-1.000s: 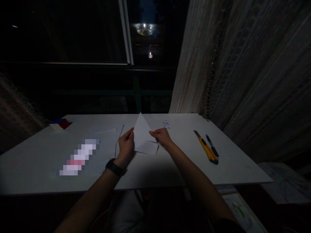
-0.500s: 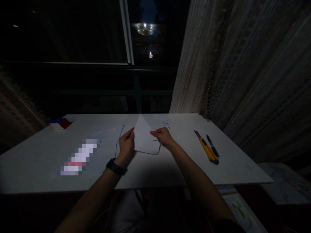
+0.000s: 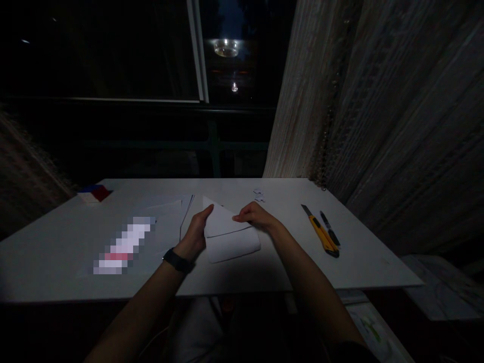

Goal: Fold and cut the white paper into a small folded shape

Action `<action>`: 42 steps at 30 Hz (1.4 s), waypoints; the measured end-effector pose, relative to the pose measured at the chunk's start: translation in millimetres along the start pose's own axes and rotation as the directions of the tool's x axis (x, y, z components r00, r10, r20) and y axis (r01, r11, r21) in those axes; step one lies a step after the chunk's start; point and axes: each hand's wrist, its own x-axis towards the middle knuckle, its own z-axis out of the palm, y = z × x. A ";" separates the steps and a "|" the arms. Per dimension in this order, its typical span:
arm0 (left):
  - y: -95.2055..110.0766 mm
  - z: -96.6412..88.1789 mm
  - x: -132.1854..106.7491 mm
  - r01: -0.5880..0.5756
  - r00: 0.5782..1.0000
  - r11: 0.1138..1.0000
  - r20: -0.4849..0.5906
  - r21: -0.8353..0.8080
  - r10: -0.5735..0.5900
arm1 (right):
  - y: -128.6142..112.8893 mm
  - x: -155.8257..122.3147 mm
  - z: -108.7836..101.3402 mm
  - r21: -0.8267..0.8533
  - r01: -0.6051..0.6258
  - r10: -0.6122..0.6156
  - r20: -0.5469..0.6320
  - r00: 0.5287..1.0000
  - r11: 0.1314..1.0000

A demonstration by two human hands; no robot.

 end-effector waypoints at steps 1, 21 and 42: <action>-0.3 -0.5 1.1 0.004 1.000 1.000 -0.009 -0.007 -0.004 | -0.5 -0.1 0.2 0.005 -0.001 0.001 0.009 1.000 1.000; 5.2 -9.7 8.5 0.039 0.999 0.994 0.025 -0.101 -0.036 | 0.5 -6.1 -22.6 0.068 -0.120 0.111 0.128 0.986 0.990; -1.0 -6.3 4.9 0.118 0.967 0.993 0.225 0.008 -0.117 | 3.7 8.0 21.1 0.290 -0.089 0.110 -0.058 0.992 0.953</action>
